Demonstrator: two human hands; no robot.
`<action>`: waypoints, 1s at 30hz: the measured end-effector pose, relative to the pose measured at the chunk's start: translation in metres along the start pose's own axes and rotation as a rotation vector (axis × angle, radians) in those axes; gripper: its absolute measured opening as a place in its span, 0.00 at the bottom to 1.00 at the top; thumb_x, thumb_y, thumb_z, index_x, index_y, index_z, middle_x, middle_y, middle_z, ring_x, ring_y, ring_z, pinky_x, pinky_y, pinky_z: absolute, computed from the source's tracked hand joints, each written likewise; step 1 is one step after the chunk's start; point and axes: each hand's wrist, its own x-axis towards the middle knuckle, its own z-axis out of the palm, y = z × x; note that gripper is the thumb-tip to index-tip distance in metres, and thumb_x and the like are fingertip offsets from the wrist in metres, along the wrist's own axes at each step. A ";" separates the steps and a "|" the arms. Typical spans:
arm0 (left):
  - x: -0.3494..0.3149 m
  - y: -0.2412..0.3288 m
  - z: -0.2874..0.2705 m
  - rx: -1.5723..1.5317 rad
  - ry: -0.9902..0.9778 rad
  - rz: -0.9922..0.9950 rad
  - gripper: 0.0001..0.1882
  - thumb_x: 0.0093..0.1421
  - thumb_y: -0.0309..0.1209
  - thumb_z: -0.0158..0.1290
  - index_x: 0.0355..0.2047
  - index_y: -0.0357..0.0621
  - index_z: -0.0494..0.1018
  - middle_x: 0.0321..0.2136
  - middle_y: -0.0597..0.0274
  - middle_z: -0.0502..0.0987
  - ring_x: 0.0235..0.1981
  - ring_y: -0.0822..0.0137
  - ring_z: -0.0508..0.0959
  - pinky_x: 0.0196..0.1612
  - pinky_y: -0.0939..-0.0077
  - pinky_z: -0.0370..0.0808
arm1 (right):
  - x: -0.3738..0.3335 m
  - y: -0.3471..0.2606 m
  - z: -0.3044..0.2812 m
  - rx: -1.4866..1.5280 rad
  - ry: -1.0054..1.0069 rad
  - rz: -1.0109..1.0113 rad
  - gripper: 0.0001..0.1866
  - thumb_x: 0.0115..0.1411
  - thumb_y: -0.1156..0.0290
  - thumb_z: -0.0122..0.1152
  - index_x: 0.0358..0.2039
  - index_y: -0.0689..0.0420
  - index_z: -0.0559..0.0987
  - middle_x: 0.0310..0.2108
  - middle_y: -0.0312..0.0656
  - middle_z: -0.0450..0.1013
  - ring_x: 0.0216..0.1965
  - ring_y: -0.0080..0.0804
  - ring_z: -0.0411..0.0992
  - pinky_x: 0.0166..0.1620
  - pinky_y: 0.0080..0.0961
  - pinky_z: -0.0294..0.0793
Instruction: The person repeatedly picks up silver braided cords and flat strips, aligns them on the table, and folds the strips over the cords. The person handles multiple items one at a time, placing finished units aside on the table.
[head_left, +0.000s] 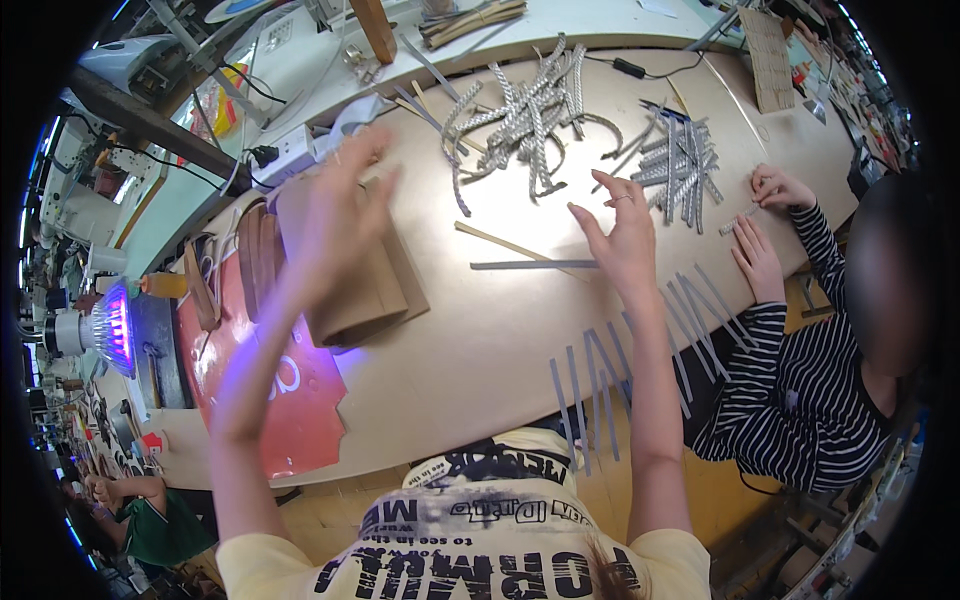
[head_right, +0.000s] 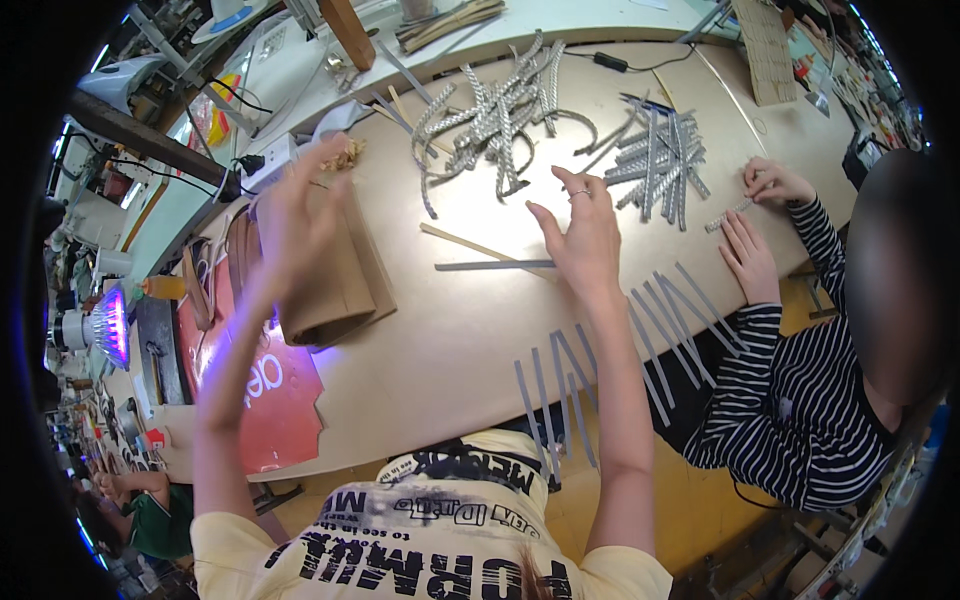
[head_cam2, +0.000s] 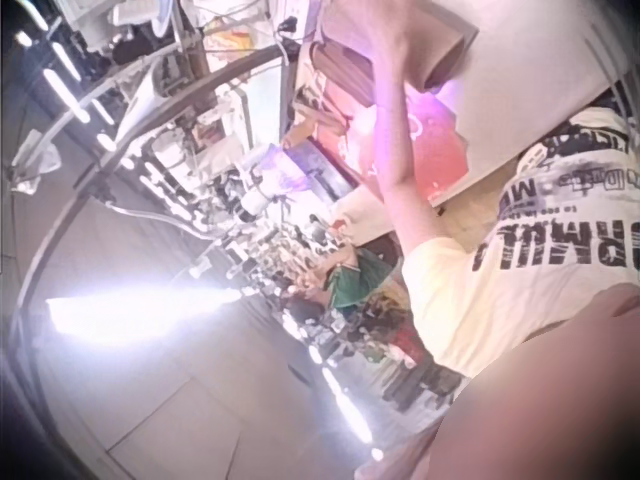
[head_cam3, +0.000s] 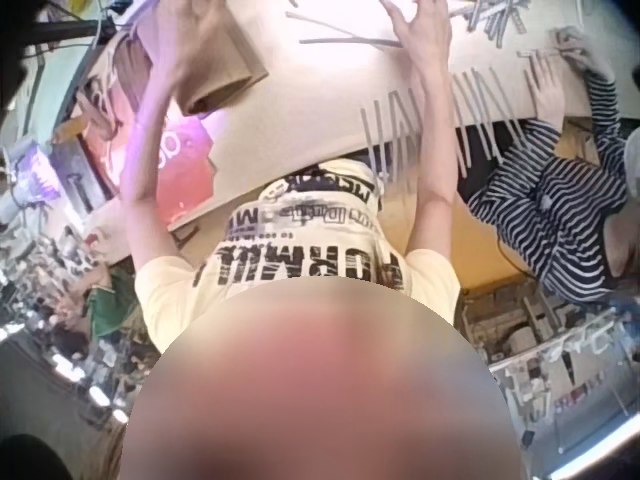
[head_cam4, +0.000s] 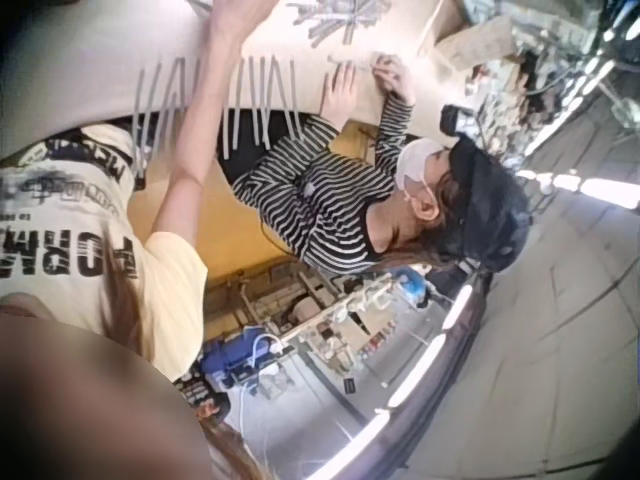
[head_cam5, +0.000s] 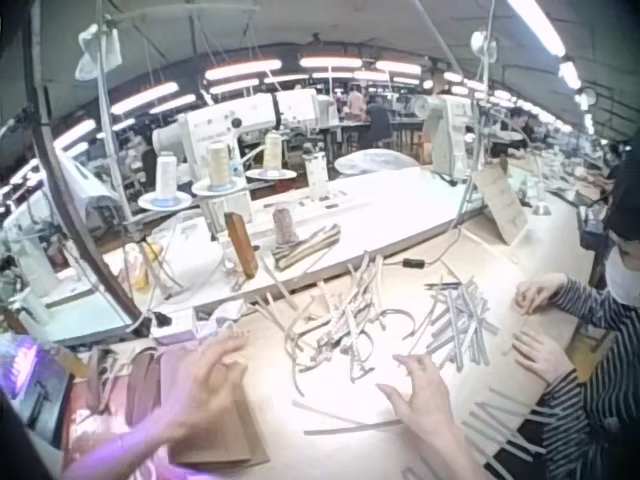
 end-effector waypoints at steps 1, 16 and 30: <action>-0.019 0.025 -0.001 -0.036 -0.022 0.097 0.20 0.60 0.23 0.53 0.54 0.41 0.72 0.51 0.50 0.77 0.52 0.53 0.78 0.55 0.64 0.73 | 0.006 -0.003 0.008 0.051 -0.010 -0.005 0.20 0.60 0.62 0.65 0.49 0.58 0.79 0.41 0.46 0.73 0.42 0.42 0.74 0.44 0.36 0.73; -0.044 0.290 0.008 -0.814 0.569 0.568 0.08 0.59 0.35 0.50 0.35 0.46 0.70 0.38 0.58 0.75 0.27 0.65 0.73 0.31 0.66 0.72 | -0.005 -0.012 0.029 -0.051 -0.192 -0.066 0.15 0.58 0.61 0.66 0.42 0.54 0.83 0.39 0.41 0.77 0.45 0.38 0.73 0.50 0.34 0.66; -0.163 0.112 0.057 0.023 -0.623 -0.186 0.30 0.62 0.40 0.56 0.61 0.41 0.64 0.66 0.38 0.56 0.66 0.39 0.57 0.67 0.44 0.52 | 0.073 0.016 0.032 -0.101 0.073 -0.051 0.14 0.62 0.60 0.60 0.34 0.59 0.84 0.33 0.48 0.79 0.35 0.44 0.78 0.39 0.39 0.74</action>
